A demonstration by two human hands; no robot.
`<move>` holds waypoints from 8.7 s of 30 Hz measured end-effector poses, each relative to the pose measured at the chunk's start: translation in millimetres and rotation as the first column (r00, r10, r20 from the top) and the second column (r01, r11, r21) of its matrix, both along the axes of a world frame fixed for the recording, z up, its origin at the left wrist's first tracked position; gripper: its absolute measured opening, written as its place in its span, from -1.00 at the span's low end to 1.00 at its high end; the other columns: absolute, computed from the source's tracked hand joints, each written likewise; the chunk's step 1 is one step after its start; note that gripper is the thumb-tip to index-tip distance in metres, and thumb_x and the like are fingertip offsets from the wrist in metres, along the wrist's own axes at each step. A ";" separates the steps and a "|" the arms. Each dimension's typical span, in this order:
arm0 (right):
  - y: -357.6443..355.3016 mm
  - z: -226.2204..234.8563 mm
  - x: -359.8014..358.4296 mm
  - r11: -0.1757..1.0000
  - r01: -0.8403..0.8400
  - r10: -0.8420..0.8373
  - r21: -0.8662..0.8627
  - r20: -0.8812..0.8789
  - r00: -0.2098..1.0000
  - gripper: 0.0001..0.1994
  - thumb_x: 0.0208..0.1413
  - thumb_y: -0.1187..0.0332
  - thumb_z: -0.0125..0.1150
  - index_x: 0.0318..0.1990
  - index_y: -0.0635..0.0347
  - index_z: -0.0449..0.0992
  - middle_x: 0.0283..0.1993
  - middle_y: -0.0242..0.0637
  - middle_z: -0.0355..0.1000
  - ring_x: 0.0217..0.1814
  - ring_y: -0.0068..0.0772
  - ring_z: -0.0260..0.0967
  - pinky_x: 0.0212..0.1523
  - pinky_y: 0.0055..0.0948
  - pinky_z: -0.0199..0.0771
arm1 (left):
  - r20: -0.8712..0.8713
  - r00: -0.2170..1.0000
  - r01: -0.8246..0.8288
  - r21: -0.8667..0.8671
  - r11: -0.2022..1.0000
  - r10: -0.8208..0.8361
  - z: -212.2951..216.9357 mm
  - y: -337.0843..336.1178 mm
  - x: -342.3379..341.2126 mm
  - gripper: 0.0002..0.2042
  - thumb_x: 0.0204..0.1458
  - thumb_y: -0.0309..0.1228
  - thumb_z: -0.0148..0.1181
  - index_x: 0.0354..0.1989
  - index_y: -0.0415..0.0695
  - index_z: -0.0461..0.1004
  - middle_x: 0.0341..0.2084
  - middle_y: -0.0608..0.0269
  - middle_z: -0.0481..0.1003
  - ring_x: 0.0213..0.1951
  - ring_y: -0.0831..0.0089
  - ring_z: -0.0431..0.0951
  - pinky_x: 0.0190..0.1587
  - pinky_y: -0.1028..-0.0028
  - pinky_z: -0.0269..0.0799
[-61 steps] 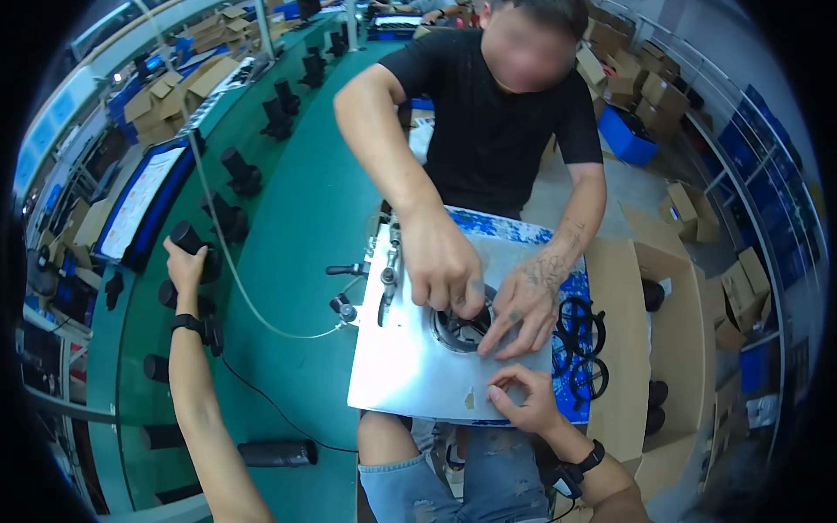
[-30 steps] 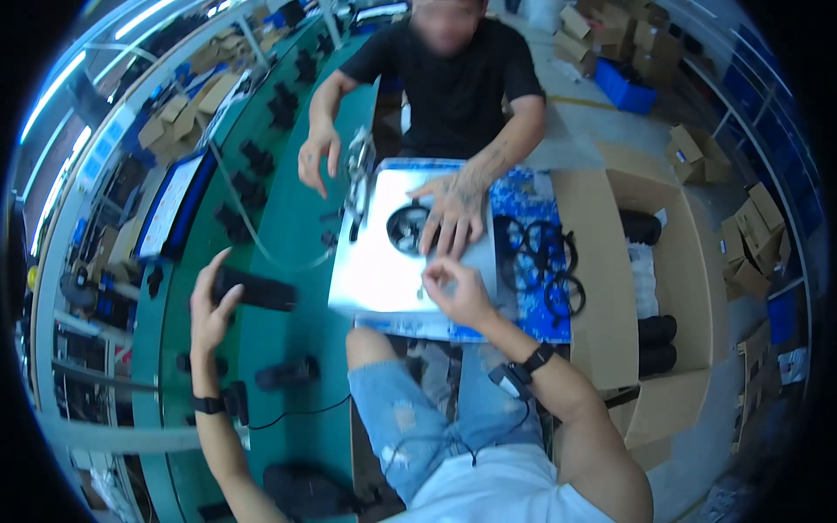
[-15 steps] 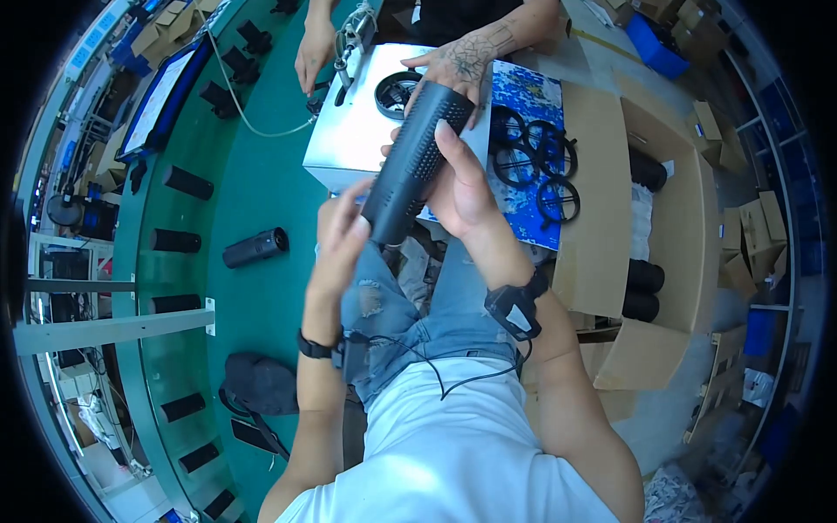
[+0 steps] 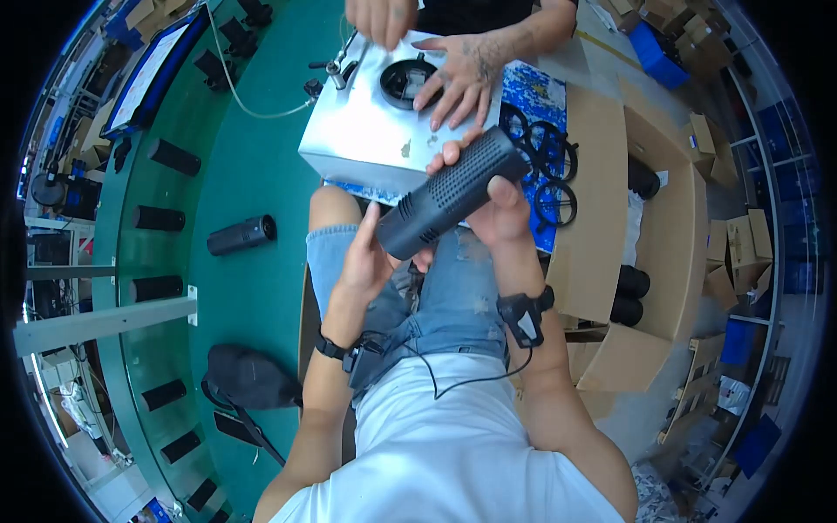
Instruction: The person repeatedly picks up a black cylinder, places it into a machine to be pressed, and then sets the finished unit aside on the table.
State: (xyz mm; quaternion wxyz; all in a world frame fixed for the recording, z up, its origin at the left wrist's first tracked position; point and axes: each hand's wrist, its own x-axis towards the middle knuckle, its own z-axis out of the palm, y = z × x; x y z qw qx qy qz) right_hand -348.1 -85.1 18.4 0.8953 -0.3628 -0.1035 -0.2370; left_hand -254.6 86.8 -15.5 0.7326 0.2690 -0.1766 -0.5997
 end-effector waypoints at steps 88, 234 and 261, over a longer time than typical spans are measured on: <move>-130.6 59.5 152.6 0.413 0.729 -0.792 -0.545 0.179 0.583 -0.55 0.10 0.06 0.16 -0.05 0.29 0.39 -0.20 -0.10 0.46 -0.14 -0.28 0.42 0.02 -0.34 0.40 | 0.980 0.000 -0.737 -0.133 0.663 0.197 2.6 -78.9 325.8 -0.55 0.17 -0.11 -0.04 0.02 -0.25 0.45 -0.03 -0.05 0.49 0.05 0.04 0.46 0.12 0.25 0.32; -93.0 0.9 164.6 0.460 0.436 -0.660 -0.774 0.031 0.751 -0.63 -0.01 0.50 0.31 -0.04 0.28 0.33 -0.13 -0.21 0.46 -0.07 -0.41 0.43 0.03 -0.44 0.40 | 0.226 0.968 0.145 -0.146 0.979 -0.110 -62.1 -39.9 54.0 -0.54 0.13 -0.30 0.09 0.17 -0.26 0.27 -0.22 0.16 0.46 -0.21 0.54 0.46 -0.07 0.56 0.38; -93.2 -27.2 163.3 0.313 0.305 -0.730 -0.900 -0.022 0.683 -0.66 0.00 0.42 0.29 -0.06 0.31 0.40 -0.06 -0.22 0.44 -0.01 -0.45 0.37 0.08 -0.44 0.32 | 0.989 -0.006 -0.606 -0.122 0.786 0.148 -18.4 -117.5 328.8 -0.65 -0.03 -0.31 0.17 -0.07 -0.17 0.46 -0.30 0.14 0.55 -0.28 0.26 0.56 -0.12 0.33 0.45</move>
